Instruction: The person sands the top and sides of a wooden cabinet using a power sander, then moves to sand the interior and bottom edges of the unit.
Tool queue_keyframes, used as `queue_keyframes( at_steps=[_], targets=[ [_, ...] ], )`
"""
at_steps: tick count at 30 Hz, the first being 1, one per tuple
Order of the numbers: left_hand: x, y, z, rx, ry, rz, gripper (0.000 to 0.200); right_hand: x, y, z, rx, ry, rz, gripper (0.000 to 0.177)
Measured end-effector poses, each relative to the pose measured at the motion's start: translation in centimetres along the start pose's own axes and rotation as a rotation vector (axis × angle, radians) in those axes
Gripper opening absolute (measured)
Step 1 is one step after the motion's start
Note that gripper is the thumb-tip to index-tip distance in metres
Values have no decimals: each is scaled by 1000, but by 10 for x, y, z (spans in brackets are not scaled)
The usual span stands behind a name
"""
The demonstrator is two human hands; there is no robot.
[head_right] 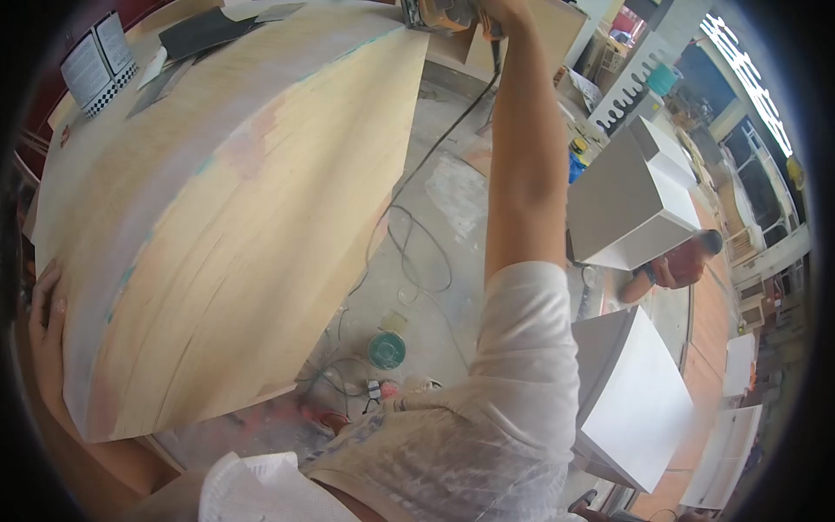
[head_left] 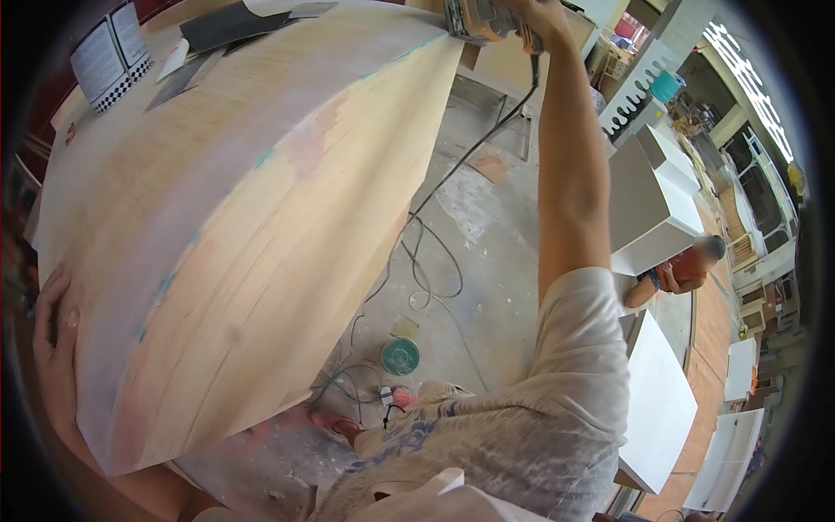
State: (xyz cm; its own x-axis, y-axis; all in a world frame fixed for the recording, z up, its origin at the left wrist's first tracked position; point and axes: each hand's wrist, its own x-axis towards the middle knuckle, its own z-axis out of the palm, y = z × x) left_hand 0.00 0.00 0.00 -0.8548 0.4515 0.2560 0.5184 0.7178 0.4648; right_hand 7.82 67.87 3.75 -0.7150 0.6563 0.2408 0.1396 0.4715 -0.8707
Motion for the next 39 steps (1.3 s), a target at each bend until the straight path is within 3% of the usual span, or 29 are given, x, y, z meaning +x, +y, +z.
queue_keyframes(
  at_steps=[2, 5, 8, 11, 15, 17, 20, 22, 27, 30, 34, 39],
  targets=[
    [-2, 0, 2, -19, 23, 4, 39, -7, 39, 12, 81, 271, -257, 58],
    [1, -5, 1, -35, 27, 22, 38, -22, 71, 33, 200, 517, -457, 68],
    [0, 12, -2, 90, 4, -19, 38, -36, 70, 46, 380, 582, -346, 58],
    [1, -2, -1, 33, 29, 31, 39, -24, 94, 51, 527, 619, -337, 60],
    [4, 3, -6, 45, -5, 27, 39, -38, 107, 58, 386, 527, -385, 63],
    [5, 0, -4, 56, -7, 53, 39, -71, 105, 74, 145, 491, -619, 68],
    [4, -4, -1, 30, 38, 18, 38, -111, 113, 99, 115, 469, -788, 71],
    [4, -5, -2, 8, 31, 22, 38, -124, 117, 105, 197, 340, -868, 70],
    [4, 1, -4, 13, 5, -7, 37, -94, 118, 90, 137, 438, -863, 70],
    [3, 1, -4, 1, -10, 3, 37, -86, 113, 83, 317, 312, -686, 73],
    [3, 9, -3, -2, -1, 5, 38, -107, 117, 90, 174, 296, -845, 72],
    [3, 7, -4, 38, -1, -17, 38, -98, 108, 82, 300, 342, -737, 66]
  ],
)
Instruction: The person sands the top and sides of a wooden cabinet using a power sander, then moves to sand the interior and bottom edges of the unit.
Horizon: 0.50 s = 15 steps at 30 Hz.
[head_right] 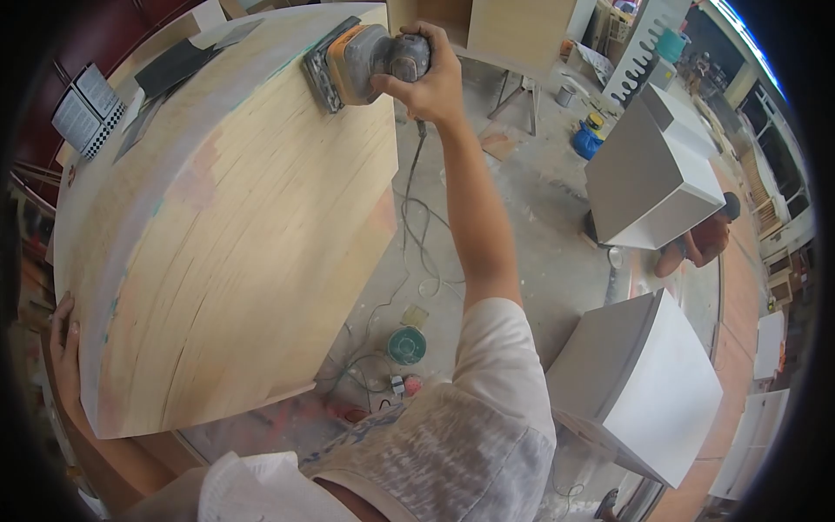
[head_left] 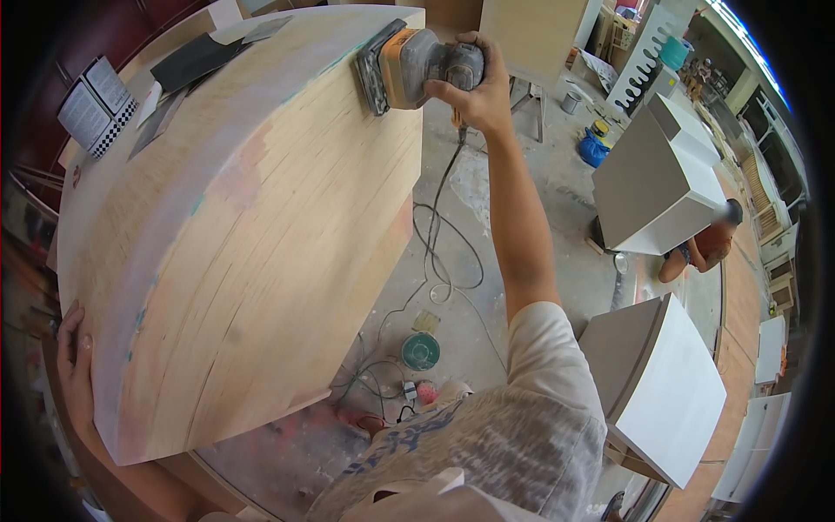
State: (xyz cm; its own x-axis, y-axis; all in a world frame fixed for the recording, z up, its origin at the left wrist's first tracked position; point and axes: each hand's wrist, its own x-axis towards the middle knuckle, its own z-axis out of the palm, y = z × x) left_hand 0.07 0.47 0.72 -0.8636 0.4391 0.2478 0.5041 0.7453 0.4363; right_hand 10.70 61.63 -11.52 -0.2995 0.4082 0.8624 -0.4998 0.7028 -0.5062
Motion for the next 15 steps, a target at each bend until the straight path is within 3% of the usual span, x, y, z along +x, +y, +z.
queue_keyframes(
  at_steps=[3, 8, 10, 12, 14, 15],
  targets=[
    [2, -5, 0, 6, 0, 19, 38, -3, -8, -2, -111, -78, -93, 67],
    [1, -6, -2, -6, -21, 29, 41, -8, -1, 1, 18, -85, -98, 68],
    [1, -7, -1, 8, -8, 27, 39, 8, 12, -3, -184, -21, -116, 71],
    [0, -5, -1, 19, 0, 20, 38, 26, 27, -5, -231, 19, -69, 71],
    [-1, 7, 0, 0, -14, 21, 38, 45, 46, -5, -37, 252, 261, 67],
    [-2, 10, 0, 2, -10, 16, 38, 52, 55, -8, -31, 248, 261, 67]
  ],
)
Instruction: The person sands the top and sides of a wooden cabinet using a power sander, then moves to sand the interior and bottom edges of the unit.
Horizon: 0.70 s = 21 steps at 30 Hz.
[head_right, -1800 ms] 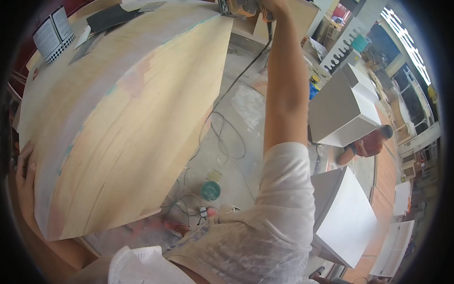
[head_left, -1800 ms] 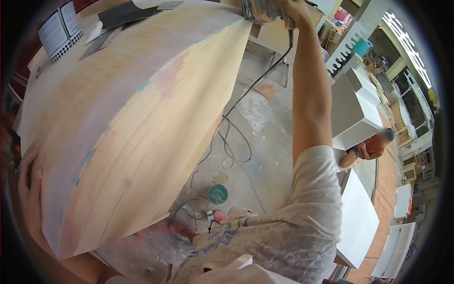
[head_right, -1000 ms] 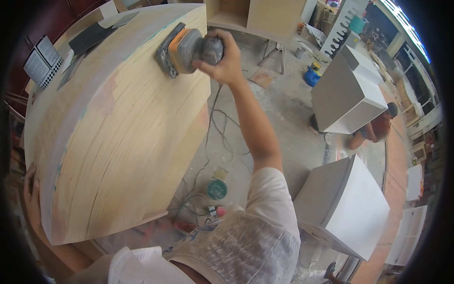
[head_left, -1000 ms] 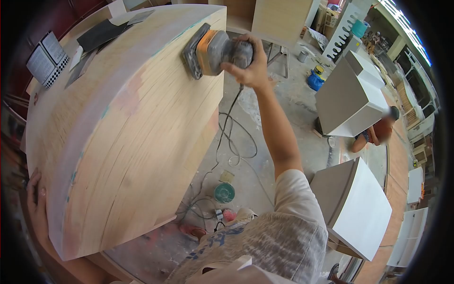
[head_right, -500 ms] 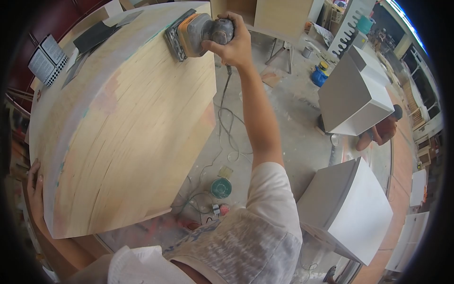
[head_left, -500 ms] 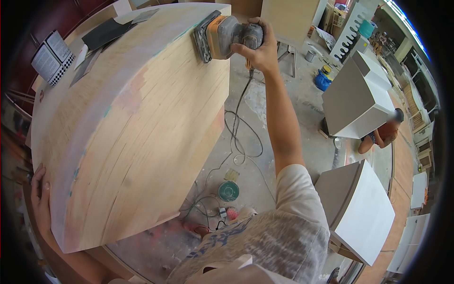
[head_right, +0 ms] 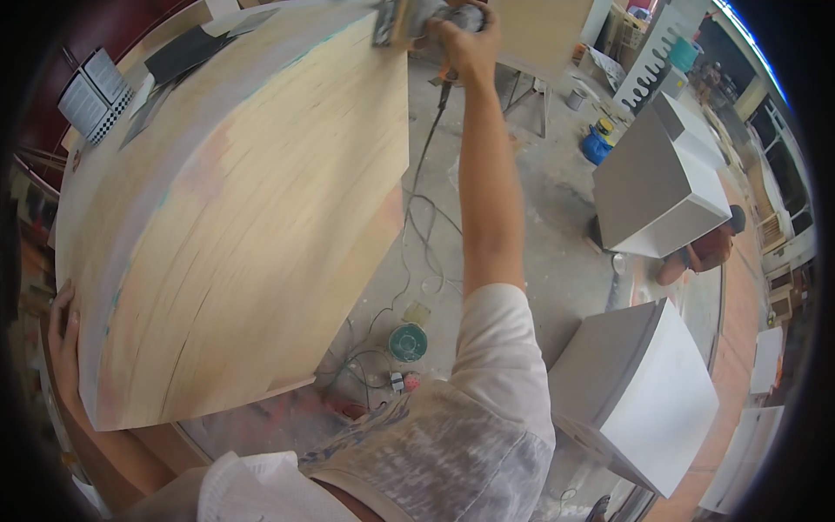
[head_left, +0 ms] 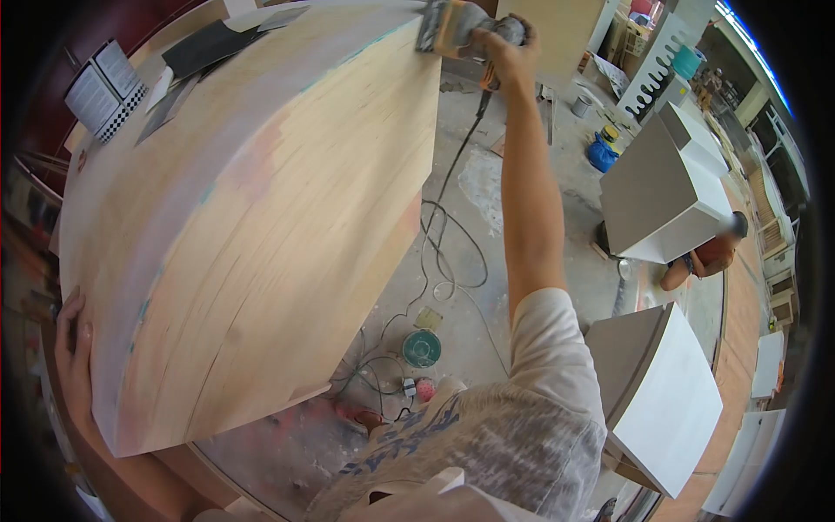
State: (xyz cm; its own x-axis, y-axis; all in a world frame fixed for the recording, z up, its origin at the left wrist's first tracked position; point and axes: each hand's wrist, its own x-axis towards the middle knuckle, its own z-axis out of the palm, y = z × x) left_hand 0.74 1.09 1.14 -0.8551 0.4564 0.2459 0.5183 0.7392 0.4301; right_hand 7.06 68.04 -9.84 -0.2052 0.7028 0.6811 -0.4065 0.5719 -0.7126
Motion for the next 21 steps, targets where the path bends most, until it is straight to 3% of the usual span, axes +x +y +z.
queue_keyframes(
  at_steps=[2, 5, 12, 14, 21],
  targets=[
    [0, 3, 0, -17, 16, -41, 38, 16, 7, -4, 71, 93, 179, 65],
    [2, -17, -1, -9, 18, 27, 39, 21, 7, -5, 38, 44, 195, 64],
    [5, -21, -1, -6, 49, 6, 38, -31, -69, 22, -40, 25, 26, 65],
    [6, -14, 0, -46, 32, 3, 39, -59, -94, 23, -140, -48, -204, 66],
    [4, -12, 13, -121, 104, -47, 39, -190, -155, 39, -69, -244, -667, 64]
  ],
)
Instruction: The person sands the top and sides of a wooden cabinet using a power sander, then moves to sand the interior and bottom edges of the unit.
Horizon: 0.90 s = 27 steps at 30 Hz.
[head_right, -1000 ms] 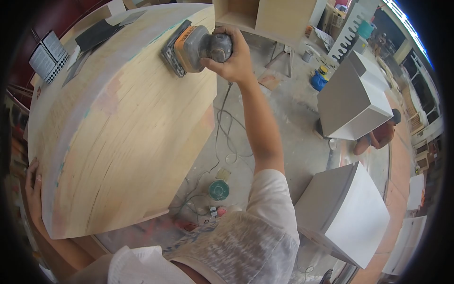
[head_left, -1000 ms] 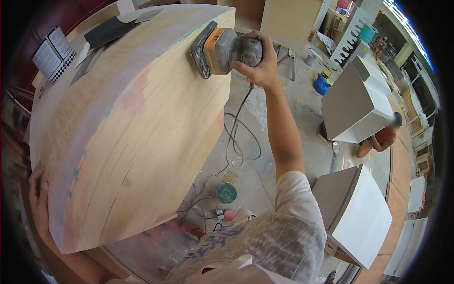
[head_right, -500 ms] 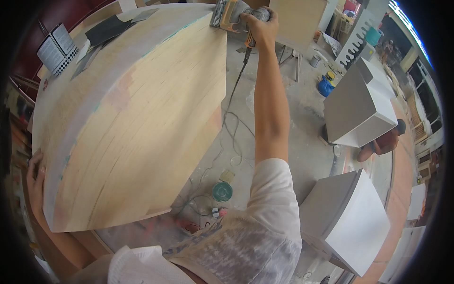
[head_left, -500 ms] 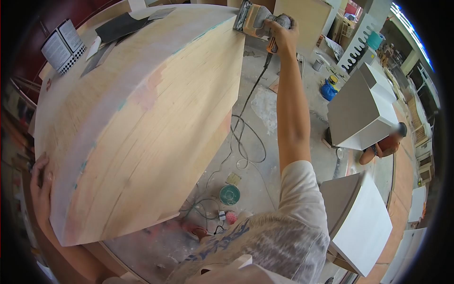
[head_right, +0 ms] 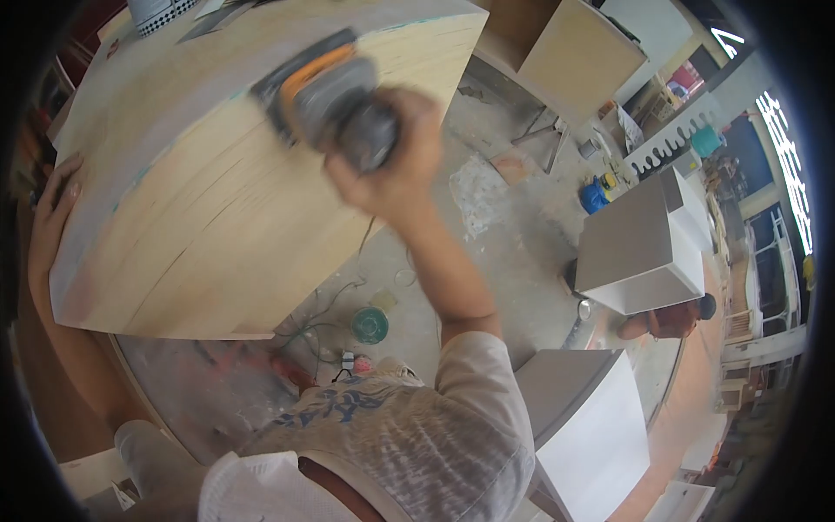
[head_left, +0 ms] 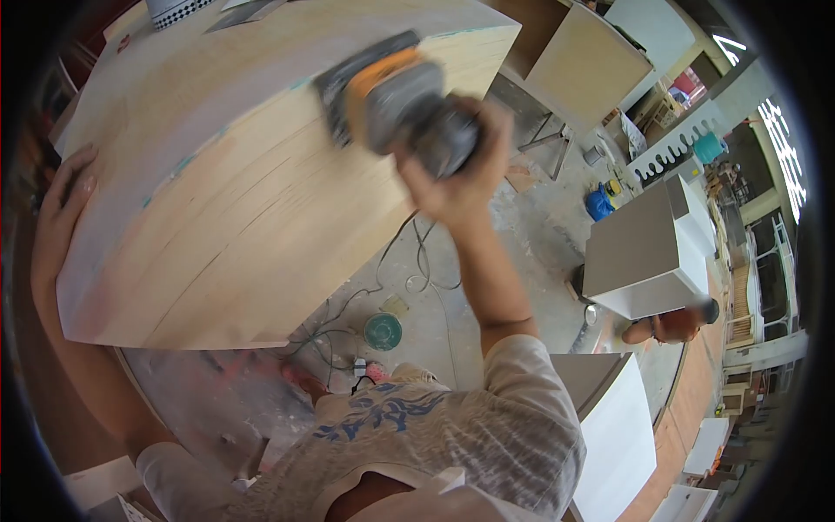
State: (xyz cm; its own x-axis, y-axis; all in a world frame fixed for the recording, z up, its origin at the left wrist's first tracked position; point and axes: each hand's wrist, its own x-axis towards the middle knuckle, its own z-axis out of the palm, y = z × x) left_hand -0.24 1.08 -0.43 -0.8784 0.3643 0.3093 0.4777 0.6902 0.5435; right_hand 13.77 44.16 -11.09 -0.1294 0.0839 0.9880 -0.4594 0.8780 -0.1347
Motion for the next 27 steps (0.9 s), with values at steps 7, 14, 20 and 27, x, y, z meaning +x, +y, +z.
queue_keyframes(
  at_steps=[7, 14, 20, 27],
  targets=[
    [-2, -1, -2, 16, 37, -6, 40, -22, -38, 9, 27, -113, -94, 60],
    [-3, -3, 2, -50, 17, 4, 42, -5, -17, -1, 5, -81, -194, 58],
    [-5, 6, 2, -19, 12, 24, 46, -14, -12, -1, -6, -187, -244, 58],
    [-2, 3, 4, -10, 46, -2, 47, 41, 15, -1, 110, 127, 376, 63]
  ],
)
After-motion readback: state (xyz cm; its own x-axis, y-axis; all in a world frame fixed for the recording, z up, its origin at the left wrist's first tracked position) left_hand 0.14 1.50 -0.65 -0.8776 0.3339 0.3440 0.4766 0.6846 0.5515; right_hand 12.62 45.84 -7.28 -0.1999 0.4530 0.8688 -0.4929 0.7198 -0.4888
